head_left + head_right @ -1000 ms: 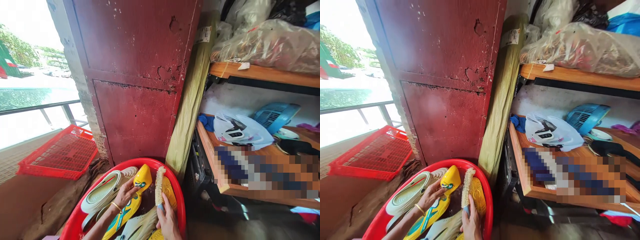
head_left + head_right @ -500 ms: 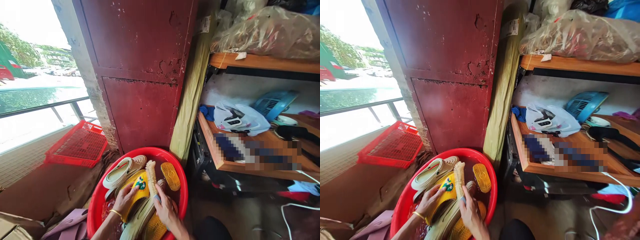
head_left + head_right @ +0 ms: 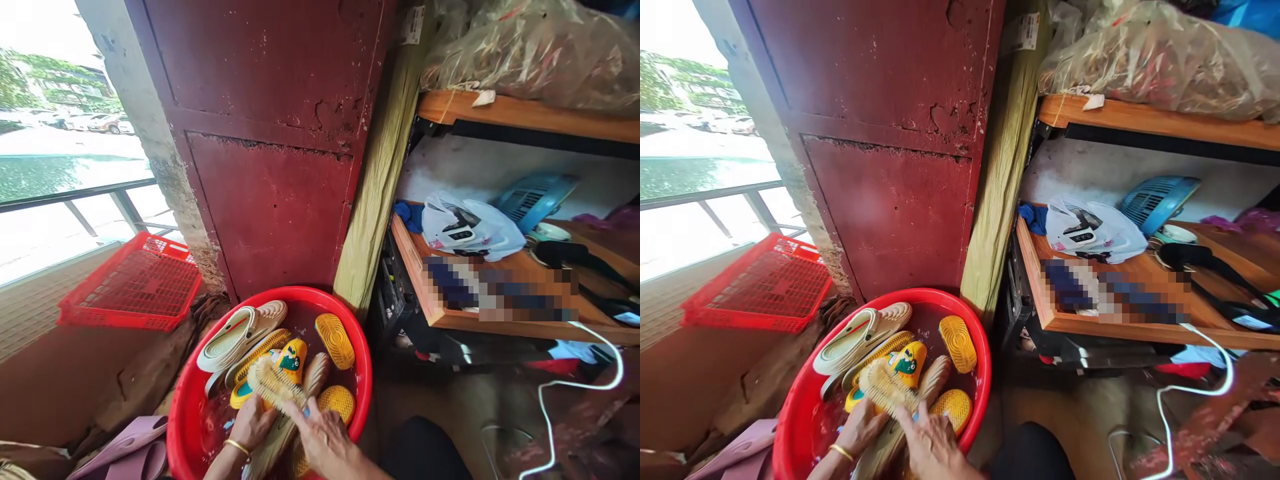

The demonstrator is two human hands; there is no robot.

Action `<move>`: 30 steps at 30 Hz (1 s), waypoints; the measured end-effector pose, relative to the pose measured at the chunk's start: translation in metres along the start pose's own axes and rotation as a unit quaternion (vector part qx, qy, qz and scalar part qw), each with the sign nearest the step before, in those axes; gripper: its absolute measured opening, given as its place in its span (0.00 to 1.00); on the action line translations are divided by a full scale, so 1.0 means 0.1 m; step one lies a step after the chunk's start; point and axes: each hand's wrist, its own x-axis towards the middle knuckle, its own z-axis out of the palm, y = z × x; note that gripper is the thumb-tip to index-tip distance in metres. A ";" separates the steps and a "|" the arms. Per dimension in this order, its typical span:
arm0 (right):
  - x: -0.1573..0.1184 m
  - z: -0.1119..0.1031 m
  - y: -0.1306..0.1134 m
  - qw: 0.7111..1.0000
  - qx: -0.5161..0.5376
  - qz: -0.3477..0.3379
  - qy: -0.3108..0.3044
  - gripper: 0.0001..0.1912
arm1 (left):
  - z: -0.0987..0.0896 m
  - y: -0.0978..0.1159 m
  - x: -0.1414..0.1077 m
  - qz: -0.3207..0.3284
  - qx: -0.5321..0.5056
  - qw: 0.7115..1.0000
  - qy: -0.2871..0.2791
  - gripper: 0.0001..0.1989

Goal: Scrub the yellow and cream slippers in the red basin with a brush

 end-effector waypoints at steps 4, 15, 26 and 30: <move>0.31 -0.10 0.22 0.991 -0.034 0.129 -0.008 0.39 | 0.05 -0.10 0.02 0.078 0.160 0.984 -0.019 0.31; 0.31 0.05 0.58 0.995 0.044 0.079 -0.036 0.34 | -0.04 0.10 0.06 0.032 -0.037 0.999 0.005 0.33; 0.49 0.30 0.55 0.980 0.162 -0.051 0.104 0.32 | -0.20 0.34 0.07 -0.110 -0.395 0.912 0.022 0.24; 0.58 0.08 0.57 0.988 0.116 -0.019 0.102 0.31 | -0.16 0.42 0.03 -0.132 -0.392 0.910 -0.036 0.21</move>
